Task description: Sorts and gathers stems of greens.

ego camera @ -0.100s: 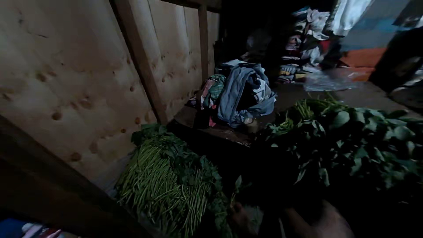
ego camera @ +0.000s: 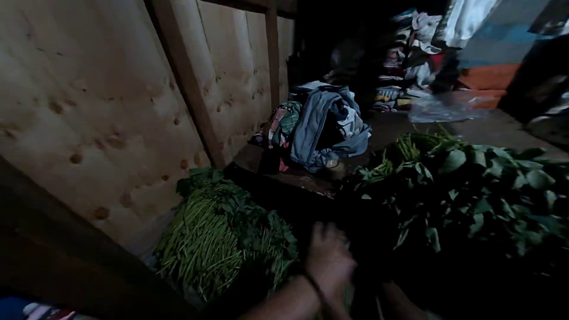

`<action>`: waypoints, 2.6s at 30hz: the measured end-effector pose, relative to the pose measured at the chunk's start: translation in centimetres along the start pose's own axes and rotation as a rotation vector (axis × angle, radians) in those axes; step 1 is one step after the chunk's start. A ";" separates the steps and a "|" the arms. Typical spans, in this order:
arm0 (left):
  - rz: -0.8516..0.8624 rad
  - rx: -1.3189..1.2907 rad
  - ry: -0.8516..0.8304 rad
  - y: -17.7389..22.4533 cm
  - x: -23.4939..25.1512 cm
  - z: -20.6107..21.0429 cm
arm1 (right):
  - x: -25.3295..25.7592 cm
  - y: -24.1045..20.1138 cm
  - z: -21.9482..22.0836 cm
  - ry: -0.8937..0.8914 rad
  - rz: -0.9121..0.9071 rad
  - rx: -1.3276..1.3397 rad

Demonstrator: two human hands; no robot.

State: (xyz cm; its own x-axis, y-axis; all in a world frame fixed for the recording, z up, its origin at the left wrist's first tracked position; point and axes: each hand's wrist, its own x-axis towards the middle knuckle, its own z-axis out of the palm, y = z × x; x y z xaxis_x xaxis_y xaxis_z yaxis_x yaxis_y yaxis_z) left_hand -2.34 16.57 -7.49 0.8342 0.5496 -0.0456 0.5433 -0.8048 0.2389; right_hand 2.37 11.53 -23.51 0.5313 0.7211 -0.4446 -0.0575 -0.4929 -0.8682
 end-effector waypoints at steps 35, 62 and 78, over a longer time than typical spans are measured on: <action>-0.904 -0.925 0.570 -10.3 -11.8 15.6 | -0.7 -2.6 0.0 0.057 0.240 0.478; -0.689 -0.909 0.368 -5.1 -11.4 15.1 | -1.5 -3.0 0.4 -0.376 0.089 0.350; -0.525 -1.184 0.347 -5.0 -13.2 17.0 | -1.2 -3.1 0.3 -0.302 0.154 0.260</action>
State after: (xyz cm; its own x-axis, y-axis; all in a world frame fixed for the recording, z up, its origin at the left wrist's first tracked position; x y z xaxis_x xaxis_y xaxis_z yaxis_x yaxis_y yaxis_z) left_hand -14.43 9.52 -24.54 0.3910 0.9016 -0.1852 0.2340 0.0973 0.9674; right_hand 1.67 12.33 -20.32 0.2305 0.7777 -0.5848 -0.3488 -0.4950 -0.7958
